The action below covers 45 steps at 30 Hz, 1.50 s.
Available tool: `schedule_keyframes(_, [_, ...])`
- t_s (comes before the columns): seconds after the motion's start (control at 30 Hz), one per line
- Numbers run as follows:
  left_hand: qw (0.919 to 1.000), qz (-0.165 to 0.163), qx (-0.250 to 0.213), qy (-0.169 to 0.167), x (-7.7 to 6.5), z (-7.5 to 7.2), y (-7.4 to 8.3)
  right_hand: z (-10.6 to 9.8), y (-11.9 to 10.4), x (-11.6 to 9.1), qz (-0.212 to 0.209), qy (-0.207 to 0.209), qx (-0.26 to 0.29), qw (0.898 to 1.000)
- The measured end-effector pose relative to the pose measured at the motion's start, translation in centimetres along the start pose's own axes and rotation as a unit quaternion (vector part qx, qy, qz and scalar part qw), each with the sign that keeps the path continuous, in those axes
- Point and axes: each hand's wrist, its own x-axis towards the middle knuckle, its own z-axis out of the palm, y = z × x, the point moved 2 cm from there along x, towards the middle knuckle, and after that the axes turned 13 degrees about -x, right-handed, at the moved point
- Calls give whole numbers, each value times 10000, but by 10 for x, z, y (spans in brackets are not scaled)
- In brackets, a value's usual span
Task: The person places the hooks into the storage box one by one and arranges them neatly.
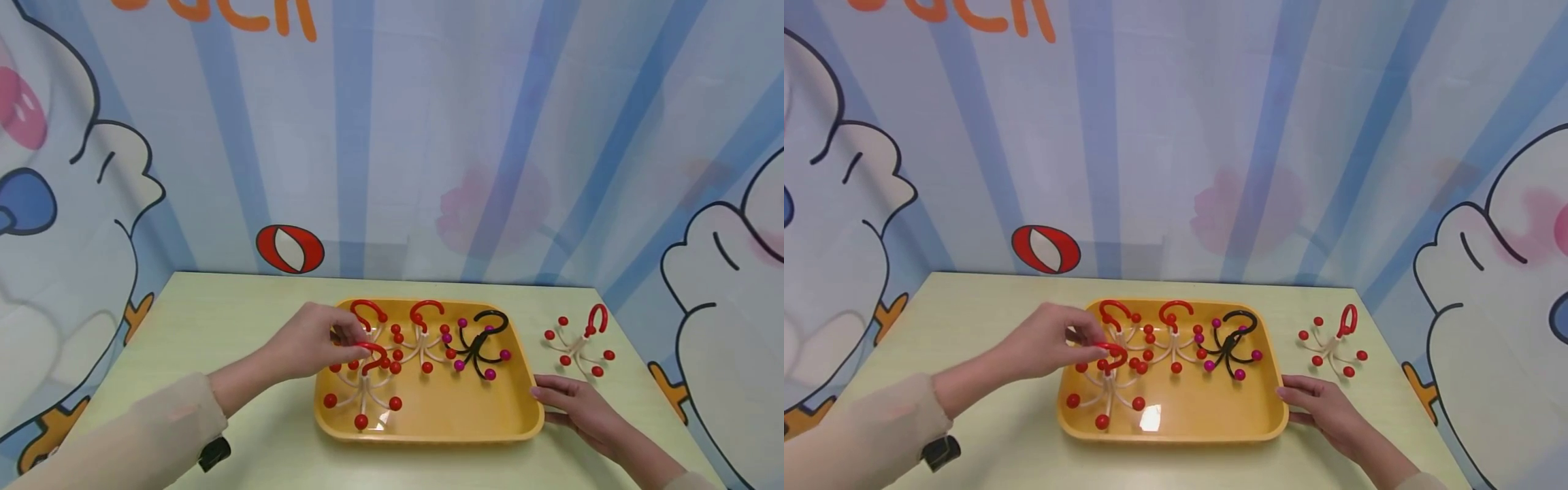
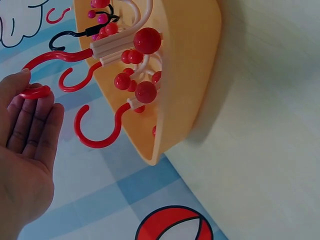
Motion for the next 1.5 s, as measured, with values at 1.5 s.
schedule_keyframes(1.5, [9995,-83,179,234,-10,8,-27,2,1,-1,-68,28,-5,10000])
